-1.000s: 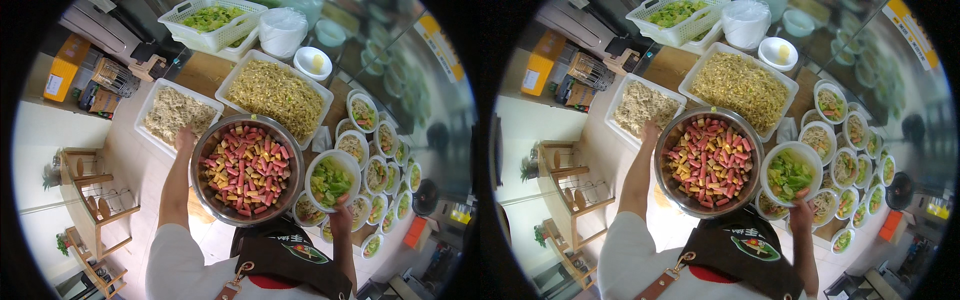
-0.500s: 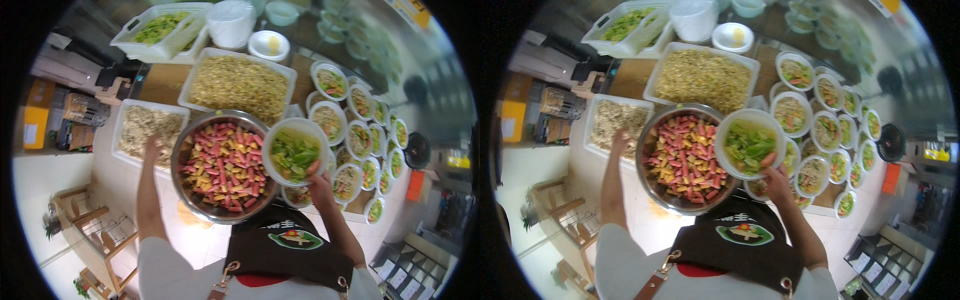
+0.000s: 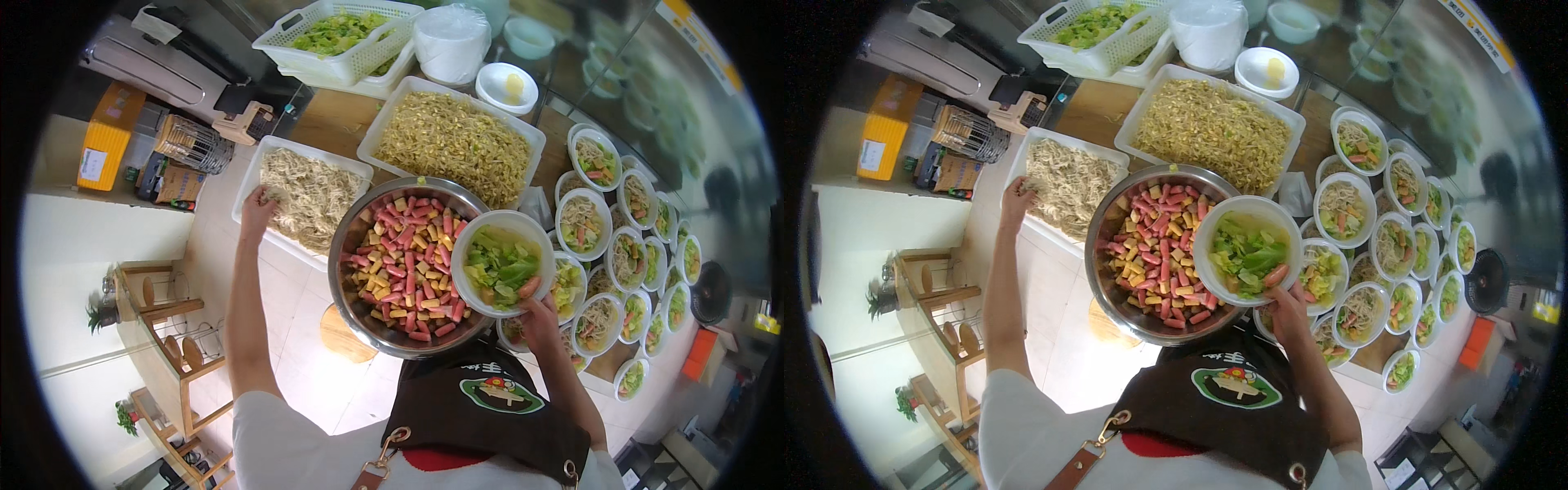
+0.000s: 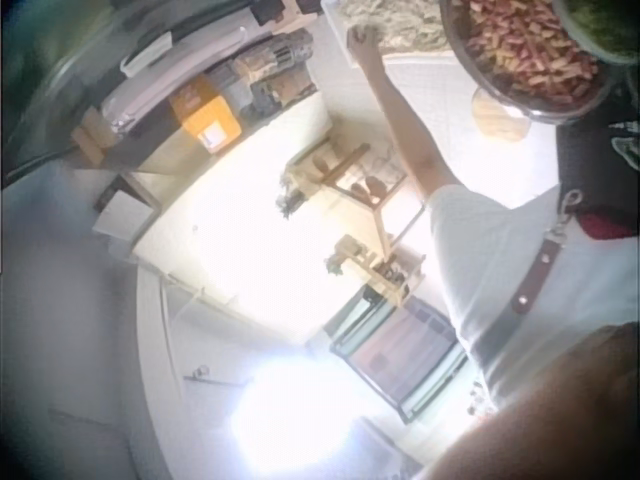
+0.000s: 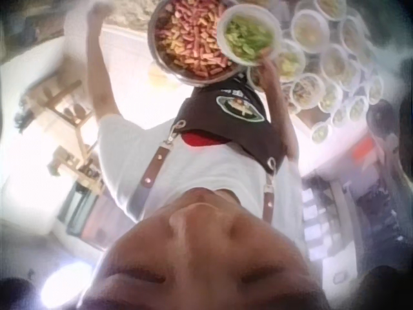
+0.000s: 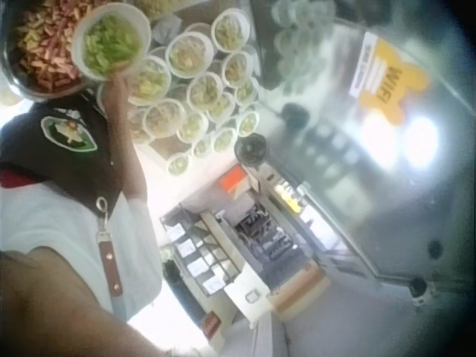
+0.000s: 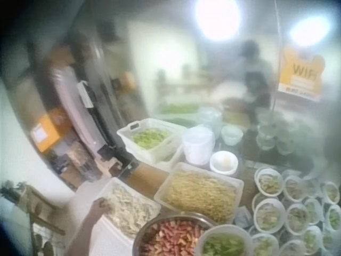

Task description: The person assembles multiple noodle bowls by adding noodles, sliced sausages, and lettuce to each bowl. They repeatedly pick up bowls, add ingredients from nearby containers, and place the bowls back on the table.

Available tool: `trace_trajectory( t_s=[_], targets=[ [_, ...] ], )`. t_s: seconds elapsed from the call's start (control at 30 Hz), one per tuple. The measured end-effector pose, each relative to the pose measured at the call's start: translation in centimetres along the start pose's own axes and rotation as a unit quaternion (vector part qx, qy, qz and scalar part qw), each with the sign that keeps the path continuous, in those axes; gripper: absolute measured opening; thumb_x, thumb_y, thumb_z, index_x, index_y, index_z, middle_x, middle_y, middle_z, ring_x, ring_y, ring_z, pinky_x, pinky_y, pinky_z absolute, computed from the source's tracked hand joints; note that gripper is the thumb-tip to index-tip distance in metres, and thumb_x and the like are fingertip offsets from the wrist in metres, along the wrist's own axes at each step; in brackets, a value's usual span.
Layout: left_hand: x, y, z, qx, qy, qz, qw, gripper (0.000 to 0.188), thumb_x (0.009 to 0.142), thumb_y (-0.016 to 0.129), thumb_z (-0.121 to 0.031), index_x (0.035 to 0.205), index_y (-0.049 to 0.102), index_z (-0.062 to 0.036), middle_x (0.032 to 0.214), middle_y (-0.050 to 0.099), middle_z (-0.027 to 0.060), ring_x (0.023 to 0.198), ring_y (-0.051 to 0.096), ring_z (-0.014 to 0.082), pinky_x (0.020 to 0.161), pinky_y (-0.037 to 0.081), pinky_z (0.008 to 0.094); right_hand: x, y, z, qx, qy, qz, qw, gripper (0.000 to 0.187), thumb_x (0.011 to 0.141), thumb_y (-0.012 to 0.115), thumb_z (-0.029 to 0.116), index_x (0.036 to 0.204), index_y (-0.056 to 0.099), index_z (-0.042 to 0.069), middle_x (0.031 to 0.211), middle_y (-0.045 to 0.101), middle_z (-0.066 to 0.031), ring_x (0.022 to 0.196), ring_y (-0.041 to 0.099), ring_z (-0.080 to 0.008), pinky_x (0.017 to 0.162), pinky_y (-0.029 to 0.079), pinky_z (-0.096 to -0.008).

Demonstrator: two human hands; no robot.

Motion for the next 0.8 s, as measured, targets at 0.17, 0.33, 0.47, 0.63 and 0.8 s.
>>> trace_trajectory(
  t_s=[0.17,0.33,0.47,0.63,0.8],
  targets=[
    [-4.0,-0.6,-12.2,-0.175,0.033,0.151,0.972,0.029,0.076,0.051,0.006,0.104,0.055,-0.0036,0.085,0.058,0.0009,0.071,0.054,0.0055,0.06,0.045,0.0195,1.5,2.4,-1.6,-0.066,0.041,0.067,0.995,0.037,0.072,0.048,-0.004,0.107,0.046,0.005,0.099,0.052,-0.0078,0.091,0.054,-0.019,0.075,0.047,-0.0311],
    [-11.9,9.0,-26.5,-0.182,0.118,0.316,0.924,0.04,0.073,0.052,0.01,0.109,0.054,-0.0066,0.098,0.057,0.0015,0.086,0.055,0.0102,0.072,0.047,0.0215,1.5,6.6,-1.5,-0.05,0.015,0.137,0.989,0.037,0.074,0.049,-0.001,0.11,0.045,0.007,0.088,0.053,-0.0049,0.07,0.054,-0.0129,0.059,0.046,-0.0243],
    [-17.6,19.5,-29.9,-0.026,0.208,0.407,0.889,0.041,0.073,0.06,0.004,0.111,0.053,-0.0089,0.102,0.057,0.007,0.091,0.058,0.0193,0.075,0.049,0.0274,-0.2,6.9,-0.2,-0.041,0.019,0.15,0.988,0.041,0.074,0.049,-0.001,0.114,0.042,0.006,0.091,0.051,-0.005,0.073,0.053,-0.0116,0.06,0.046,-0.0234],
    [-21.7,24.0,-33.6,0.223,0.425,0.26,0.838,0.026,0.074,0.06,-0.004,0.099,0.057,-0.0073,0.099,0.056,0.0099,0.093,0.056,0.0272,0.07,0.049,0.0354,-1.7,3.8,1.5,0.012,-0.031,0.125,0.992,0.042,0.073,0.048,-0.002,0.114,0.042,0.006,0.095,0.05,-0.0056,0.077,0.054,-0.0136,0.064,0.047,-0.0228],
    [-26.6,29.5,-33.9,0.297,0.54,0.269,0.74,0.013,0.076,0.054,-0.007,0.089,0.058,-0.0072,0.088,0.055,0.0071,0.085,0.057,0.0261,0.066,0.049,0.0366,-3.0,-0.3,3.1,0.057,-0.062,0.115,0.99,0.038,0.073,0.048,-0.001,0.11,0.043,0.007,0.094,0.051,-0.0048,0.076,0.055,-0.0162,0.063,0.048,-0.0302]
  ],
)
Point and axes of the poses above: each hand's wrist, its own x-axis towards the middle knuckle, its own y-axis out of the palm, z = x × y, the point moved 8 cm from there along x, towards the middle knuckle
